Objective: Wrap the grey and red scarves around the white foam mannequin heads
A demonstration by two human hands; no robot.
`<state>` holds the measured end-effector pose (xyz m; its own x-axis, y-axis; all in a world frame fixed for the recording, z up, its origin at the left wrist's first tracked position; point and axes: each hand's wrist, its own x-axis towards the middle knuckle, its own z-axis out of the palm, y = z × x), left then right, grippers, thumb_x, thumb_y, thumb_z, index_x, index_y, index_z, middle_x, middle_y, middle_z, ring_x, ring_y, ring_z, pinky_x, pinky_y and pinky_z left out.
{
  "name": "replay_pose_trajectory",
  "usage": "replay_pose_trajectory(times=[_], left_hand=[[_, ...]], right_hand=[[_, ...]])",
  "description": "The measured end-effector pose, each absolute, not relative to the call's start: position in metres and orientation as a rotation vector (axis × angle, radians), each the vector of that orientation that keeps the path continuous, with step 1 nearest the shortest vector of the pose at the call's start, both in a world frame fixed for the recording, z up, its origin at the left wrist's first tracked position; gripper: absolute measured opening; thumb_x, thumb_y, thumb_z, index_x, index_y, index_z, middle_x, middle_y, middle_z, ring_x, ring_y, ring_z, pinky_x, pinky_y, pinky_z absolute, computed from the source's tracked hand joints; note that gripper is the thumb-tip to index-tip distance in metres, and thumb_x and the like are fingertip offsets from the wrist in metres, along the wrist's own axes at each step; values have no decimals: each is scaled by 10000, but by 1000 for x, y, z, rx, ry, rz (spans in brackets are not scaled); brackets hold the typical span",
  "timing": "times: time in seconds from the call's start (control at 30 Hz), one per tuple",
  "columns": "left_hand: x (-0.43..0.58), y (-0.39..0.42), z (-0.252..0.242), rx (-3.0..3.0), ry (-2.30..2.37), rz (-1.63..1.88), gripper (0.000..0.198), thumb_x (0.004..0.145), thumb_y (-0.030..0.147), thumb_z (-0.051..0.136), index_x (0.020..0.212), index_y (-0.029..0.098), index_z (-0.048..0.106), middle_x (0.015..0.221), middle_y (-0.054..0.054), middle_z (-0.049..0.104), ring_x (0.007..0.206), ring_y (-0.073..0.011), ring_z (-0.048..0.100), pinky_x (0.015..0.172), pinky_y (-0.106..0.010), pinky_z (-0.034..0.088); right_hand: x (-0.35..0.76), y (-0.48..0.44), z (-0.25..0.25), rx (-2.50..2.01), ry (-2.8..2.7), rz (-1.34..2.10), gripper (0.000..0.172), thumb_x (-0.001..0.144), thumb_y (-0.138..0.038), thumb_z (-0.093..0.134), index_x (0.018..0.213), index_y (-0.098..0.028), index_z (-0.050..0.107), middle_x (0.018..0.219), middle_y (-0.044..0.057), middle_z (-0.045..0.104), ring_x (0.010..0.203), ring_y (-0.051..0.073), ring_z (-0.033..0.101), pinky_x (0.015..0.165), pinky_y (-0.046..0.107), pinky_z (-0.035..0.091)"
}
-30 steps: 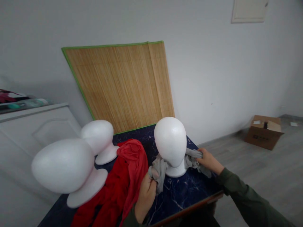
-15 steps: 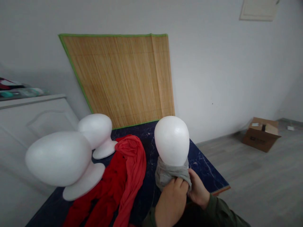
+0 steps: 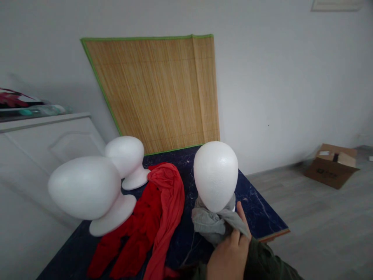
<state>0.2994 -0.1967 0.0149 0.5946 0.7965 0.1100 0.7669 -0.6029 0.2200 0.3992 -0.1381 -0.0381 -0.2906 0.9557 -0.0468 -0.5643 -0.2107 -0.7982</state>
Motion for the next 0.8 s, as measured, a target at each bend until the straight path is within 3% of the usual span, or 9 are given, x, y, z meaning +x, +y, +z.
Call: replay_pose_trajectory(times=[0.07, 0.17, 0.33, 0.43, 0.5, 0.6, 0.67, 0.73, 0.8], left_hand=[[279, -197, 8, 2647, 1232, 423, 309, 793, 90, 385, 1025, 225, 538, 945, -25, 637, 708, -161, 611, 599, -247, 487], [258, -195, 3, 2631, 1313, 640, 322, 799, 186, 454, 1116, 219, 502, 859, -35, 657, 747, -174, 609, 645, -258, 481], [258, -197, 8, 2793, 1034, 361, 471, 735, 350, 571, 1184, 255, 466, 958, -44, 641, 864, -242, 570, 692, -348, 479], [243, -200, 19, 2681, 979, 276, 419, 745, 306, 538, 1158, 257, 486, 1048, -37, 621, 896, -215, 574, 753, -335, 477], [226, -199, 26, 2532, 1156, 447, 472, 713, 313, 562, 1170, 228, 475, 1107, -57, 591, 958, -213, 560, 824, -336, 459], [211, -187, 24, 2284, 1591, 876, 672, 660, 392, 605, 1251, 147, 399, 1272, -135, 450, 1167, -286, 411, 954, -439, 361], [212, -176, 14, 2152, 1643, 976, 553, 703, 365, 562, 1202, 145, 466, 1274, -130, 454, 1190, -289, 386, 982, -466, 316], [215, -166, 2, 2003, 1478, 932, 335, 769, 314, 478, 1051, 160, 576, 1119, -98, 580, 1047, -244, 519, 921, -416, 389], [212, -161, -7, 1807, 1354, 934, 262, 806, 283, 415, 942, 165, 606, 963, -66, 643, 870, -195, 590, 827, -352, 449]], right_hand=[[400, -138, -42, -586, -753, 1819, 624, 692, -641, 480, 1125, -199, 564, 994, 71, 646, 1002, 269, 556, 873, 372, 423], [395, -143, -45, -422, -706, 1966, 517, 660, -447, 619, 1096, -174, 566, 1031, 77, 631, 1026, 256, 544, 909, 379, 389], [391, -148, -40, -316, -629, 2048, 394, 639, -271, 661, 1018, -185, 597, 1013, 60, 638, 996, 217, 559, 914, 350, 376], [389, -149, -33, -319, -657, 2031, 434, 626, -152, 642, 1054, -180, 577, 1006, 62, 635, 930, 196, 584, 861, 327, 414], [386, -150, -30, -318, -660, 2032, 511, 594, -48, 603, 1084, -186, 556, 990, 50, 635, 827, 156, 607, 779, 277, 454], [384, -152, -28, -349, -611, 2046, 552, 564, 26, 548, 1067, -198, 559, 972, 20, 631, 761, 98, 600, 699, 182, 466], [384, -153, -28, -381, -587, 2043, 563, 550, 43, 525, 1053, -208, 561, 979, 8, 622, 807, 95, 593, 702, 159, 465], [387, -154, -26, -420, -600, 2038, 563, 554, 32, 506, 1057, -216, 554, 975, 10, 617, 836, 108, 591, 698, 170, 472], [393, -153, -23, -508, -672, 2032, 549, 568, 8, 489, 1064, -218, 547, 955, 18, 617, 837, 125, 593, 664, 184, 477]])
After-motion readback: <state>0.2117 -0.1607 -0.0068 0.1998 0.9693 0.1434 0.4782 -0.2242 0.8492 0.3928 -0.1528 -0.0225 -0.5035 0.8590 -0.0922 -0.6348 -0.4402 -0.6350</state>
